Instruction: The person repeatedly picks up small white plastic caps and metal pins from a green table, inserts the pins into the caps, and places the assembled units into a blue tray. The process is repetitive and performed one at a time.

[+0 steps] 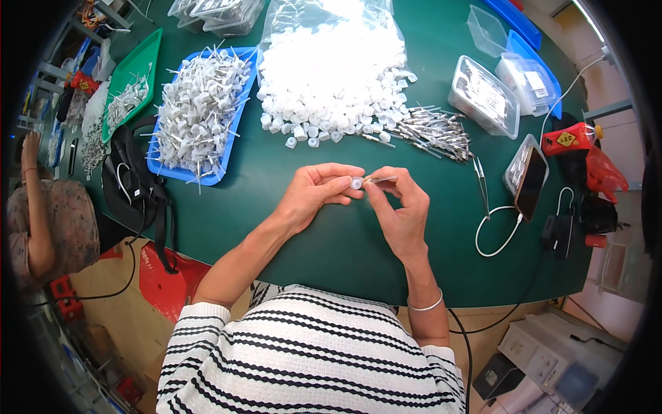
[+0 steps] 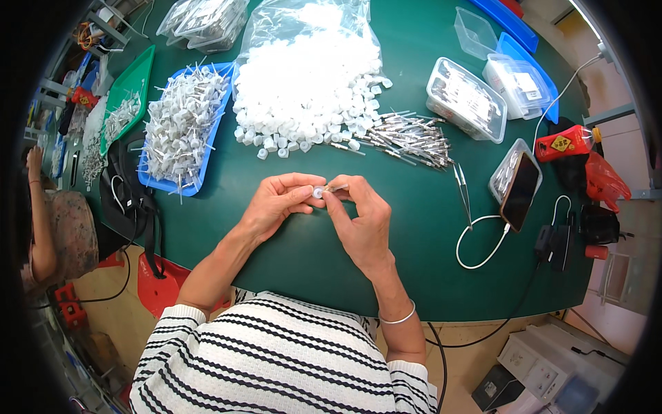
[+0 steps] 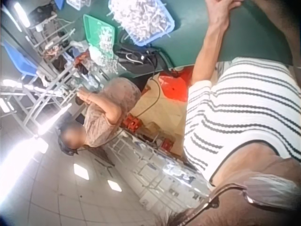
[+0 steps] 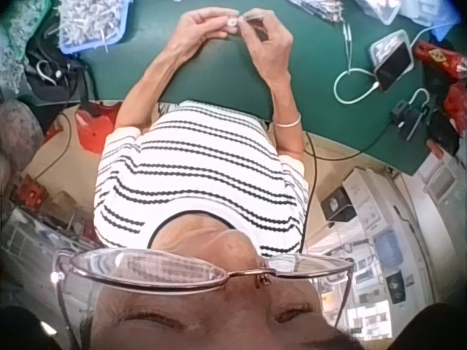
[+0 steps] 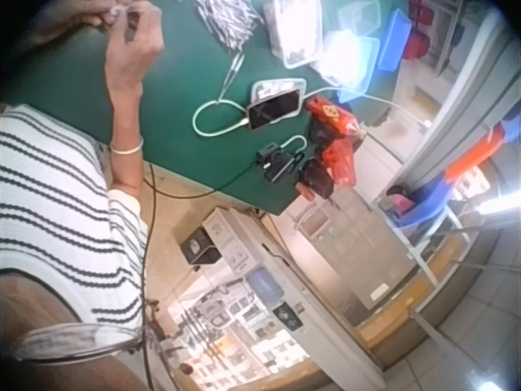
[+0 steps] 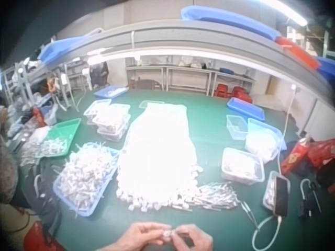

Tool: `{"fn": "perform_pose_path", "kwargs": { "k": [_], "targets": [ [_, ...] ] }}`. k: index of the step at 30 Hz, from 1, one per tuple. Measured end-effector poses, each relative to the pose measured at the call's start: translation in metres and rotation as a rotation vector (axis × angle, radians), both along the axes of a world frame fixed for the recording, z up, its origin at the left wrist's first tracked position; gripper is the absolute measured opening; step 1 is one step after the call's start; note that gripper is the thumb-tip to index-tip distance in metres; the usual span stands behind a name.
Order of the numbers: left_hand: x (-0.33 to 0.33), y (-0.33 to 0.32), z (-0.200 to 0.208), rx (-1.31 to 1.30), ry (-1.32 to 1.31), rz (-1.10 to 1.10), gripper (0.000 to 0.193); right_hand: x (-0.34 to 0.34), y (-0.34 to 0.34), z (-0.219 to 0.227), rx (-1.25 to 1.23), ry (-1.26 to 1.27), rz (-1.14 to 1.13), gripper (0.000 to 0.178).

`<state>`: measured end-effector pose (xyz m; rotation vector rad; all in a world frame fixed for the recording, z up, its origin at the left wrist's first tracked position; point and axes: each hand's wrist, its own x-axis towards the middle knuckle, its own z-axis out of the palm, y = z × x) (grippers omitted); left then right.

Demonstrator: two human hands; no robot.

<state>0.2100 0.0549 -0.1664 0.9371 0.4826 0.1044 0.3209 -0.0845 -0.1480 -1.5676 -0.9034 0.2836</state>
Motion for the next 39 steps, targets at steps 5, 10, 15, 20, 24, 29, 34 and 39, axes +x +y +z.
{"fn": "perform_pose_path", "kwargs": {
  "k": [5,10,15,20,24,29,34,39],
  "targets": [
    [-0.0003,0.0003,-0.0001,0.018,0.010,-0.009,0.027,0.0006,-0.0004,0.0015,-0.006,0.012,0.019,0.013],
    [-0.0002,0.0005,-0.0012,0.010,0.010,-0.012,0.027,0.0003,0.0000,0.0013,-0.004,0.013,0.019,0.012],
    [-0.0005,0.0004,-0.0004,-0.010,0.026,-0.006,0.027,0.0000,0.0001,0.0032,-0.015,0.016,0.025,0.012],
    [-0.0005,0.0016,-0.0013,-0.057,0.036,-0.009,0.028,-0.0008,-0.0002,0.0022,-0.005,0.031,0.014,0.012],
    [0.0002,0.0018,-0.0002,-0.067,0.035,-0.016,0.028,-0.0004,-0.0006,0.0023,-0.004,0.041,0.012,0.012],
    [-0.0003,0.0024,-0.0014,-0.080,0.041,-0.023,0.028,-0.0019,-0.0005,0.0052,-0.011,0.056,0.005,0.012],
    [-0.0009,0.0023,-0.0024,-0.081,0.029,-0.026,0.028,-0.0004,-0.0004,0.0031,-0.008,0.052,0.028,0.012],
    [-0.0010,0.0038,-0.0037,-0.103,0.024,-0.037,0.028,-0.0005,-0.0008,0.0030,-0.001,0.066,0.032,0.013]
  ]
}}
